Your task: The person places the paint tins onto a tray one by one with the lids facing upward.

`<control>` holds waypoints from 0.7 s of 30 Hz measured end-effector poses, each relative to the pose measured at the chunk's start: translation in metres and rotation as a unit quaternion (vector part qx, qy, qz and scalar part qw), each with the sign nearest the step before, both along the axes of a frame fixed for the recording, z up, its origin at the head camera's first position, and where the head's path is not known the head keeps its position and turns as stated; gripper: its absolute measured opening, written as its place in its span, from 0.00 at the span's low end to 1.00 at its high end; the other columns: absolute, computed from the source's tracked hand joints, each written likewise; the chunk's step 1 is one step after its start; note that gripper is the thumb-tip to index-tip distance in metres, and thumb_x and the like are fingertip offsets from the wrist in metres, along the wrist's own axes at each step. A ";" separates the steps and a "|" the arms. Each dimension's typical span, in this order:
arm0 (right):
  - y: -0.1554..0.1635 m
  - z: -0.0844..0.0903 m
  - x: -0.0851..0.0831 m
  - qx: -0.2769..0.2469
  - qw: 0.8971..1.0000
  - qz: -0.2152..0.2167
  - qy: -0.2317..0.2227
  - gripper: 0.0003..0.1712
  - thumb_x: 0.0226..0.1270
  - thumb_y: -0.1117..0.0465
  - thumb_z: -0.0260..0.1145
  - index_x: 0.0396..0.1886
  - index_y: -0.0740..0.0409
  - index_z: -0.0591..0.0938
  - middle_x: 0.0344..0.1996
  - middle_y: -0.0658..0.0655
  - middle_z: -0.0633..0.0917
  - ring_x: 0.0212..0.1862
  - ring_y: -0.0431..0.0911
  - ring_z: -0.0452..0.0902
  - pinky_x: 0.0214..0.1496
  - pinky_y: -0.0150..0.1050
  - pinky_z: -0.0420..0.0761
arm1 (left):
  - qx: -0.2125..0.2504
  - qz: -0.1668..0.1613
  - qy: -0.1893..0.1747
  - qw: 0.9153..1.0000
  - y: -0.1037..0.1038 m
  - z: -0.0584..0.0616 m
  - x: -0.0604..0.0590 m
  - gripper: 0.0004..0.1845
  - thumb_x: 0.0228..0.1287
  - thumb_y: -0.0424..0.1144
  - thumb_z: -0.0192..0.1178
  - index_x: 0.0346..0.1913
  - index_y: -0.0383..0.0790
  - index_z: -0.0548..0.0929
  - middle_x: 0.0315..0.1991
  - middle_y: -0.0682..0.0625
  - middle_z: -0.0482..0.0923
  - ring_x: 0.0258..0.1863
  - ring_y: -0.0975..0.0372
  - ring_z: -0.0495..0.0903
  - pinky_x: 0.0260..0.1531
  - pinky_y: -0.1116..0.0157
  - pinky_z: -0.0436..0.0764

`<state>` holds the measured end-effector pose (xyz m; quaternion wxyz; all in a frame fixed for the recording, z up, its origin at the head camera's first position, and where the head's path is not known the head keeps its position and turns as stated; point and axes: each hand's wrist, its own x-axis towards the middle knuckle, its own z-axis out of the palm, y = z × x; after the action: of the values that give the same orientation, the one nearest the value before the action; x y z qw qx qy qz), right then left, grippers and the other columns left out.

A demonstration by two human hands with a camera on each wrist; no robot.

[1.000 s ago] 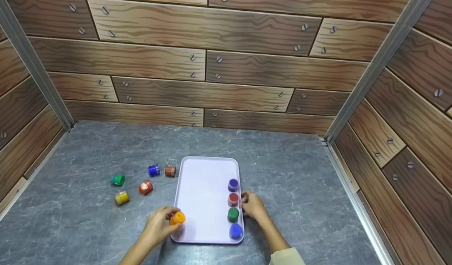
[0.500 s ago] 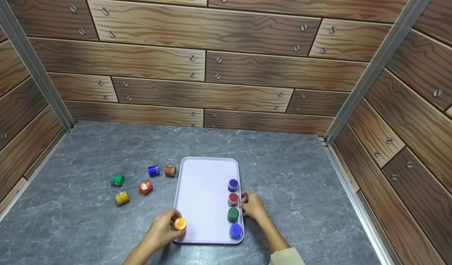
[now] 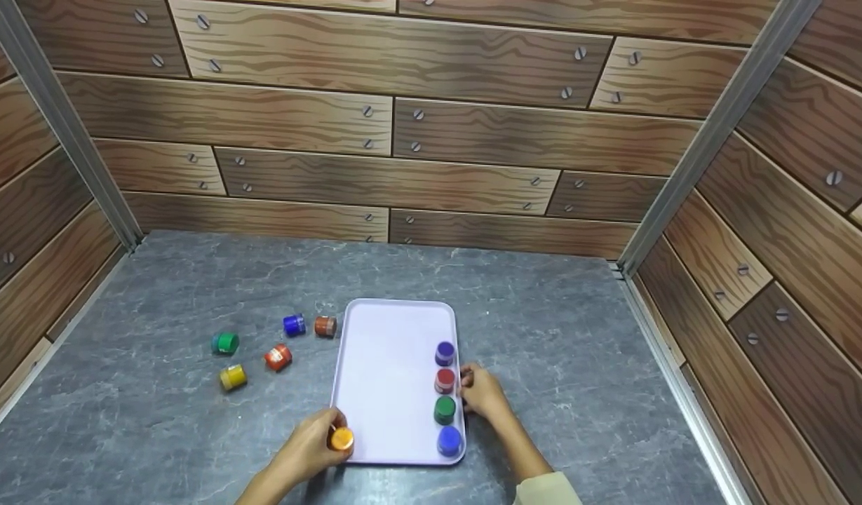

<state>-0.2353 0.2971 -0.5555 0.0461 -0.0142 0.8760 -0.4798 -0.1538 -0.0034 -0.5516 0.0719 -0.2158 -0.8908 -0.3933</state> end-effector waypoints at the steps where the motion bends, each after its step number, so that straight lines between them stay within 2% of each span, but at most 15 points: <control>1: 0.000 0.000 0.000 0.003 1.000 0.000 0.002 0.17 0.48 0.81 0.56 0.42 0.76 0.72 0.26 0.58 0.74 0.28 0.46 0.72 0.21 0.42 0.80 | 0.000 -0.001 -0.005 1.000 0.000 0.000 0.000 0.16 0.33 0.27 0.66 0.28 0.39 0.71 0.24 0.55 0.66 0.22 0.65 0.66 0.20 0.69 0.70; 5: 0.000 -0.001 0.000 0.006 1.000 -0.003 0.006 0.17 0.46 0.81 0.56 0.41 0.74 0.73 0.25 0.54 0.74 0.27 0.45 0.72 0.21 0.41 0.80 | -0.004 -0.006 -0.027 1.000 0.000 0.001 0.000 0.17 0.33 0.26 0.66 0.29 0.39 0.71 0.25 0.55 0.67 0.23 0.64 0.67 0.22 0.69 0.70; 10: 0.000 -0.002 -0.001 -0.005 1.000 0.003 0.004 0.17 0.46 0.82 0.56 0.41 0.75 0.72 0.25 0.54 0.74 0.27 0.44 0.71 0.21 0.41 0.80 | -0.017 -0.010 -0.031 0.999 -0.001 0.003 -0.001 0.19 0.34 0.29 0.69 0.33 0.37 0.73 0.27 0.53 0.69 0.24 0.62 0.71 0.23 0.67 0.73; 15: 0.001 -0.002 0.000 -0.006 1.000 0.008 0.002 0.17 0.47 0.82 0.55 0.42 0.76 0.72 0.25 0.55 0.73 0.26 0.45 0.70 0.21 0.42 0.80 | -0.004 0.002 -0.007 1.000 -0.004 0.006 -0.004 0.20 0.36 0.34 0.71 0.36 0.36 0.75 0.30 0.49 0.73 0.28 0.58 0.75 0.27 0.64 0.75; 21: 0.001 0.000 0.000 -0.006 1.000 0.007 -0.001 0.17 0.48 0.81 0.55 0.42 0.75 0.72 0.25 0.55 0.72 0.26 0.44 0.70 0.21 0.41 0.80 | 0.038 0.037 0.025 0.998 -0.014 0.015 -0.016 0.15 0.44 0.31 0.69 0.36 0.32 0.77 0.32 0.46 0.75 0.31 0.53 0.76 0.32 0.60 0.77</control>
<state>-0.2354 0.2979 -0.5559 0.0504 -0.0196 0.8730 -0.4847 -0.1697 -0.0179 -0.5367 0.1169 -0.1895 -0.8805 -0.4185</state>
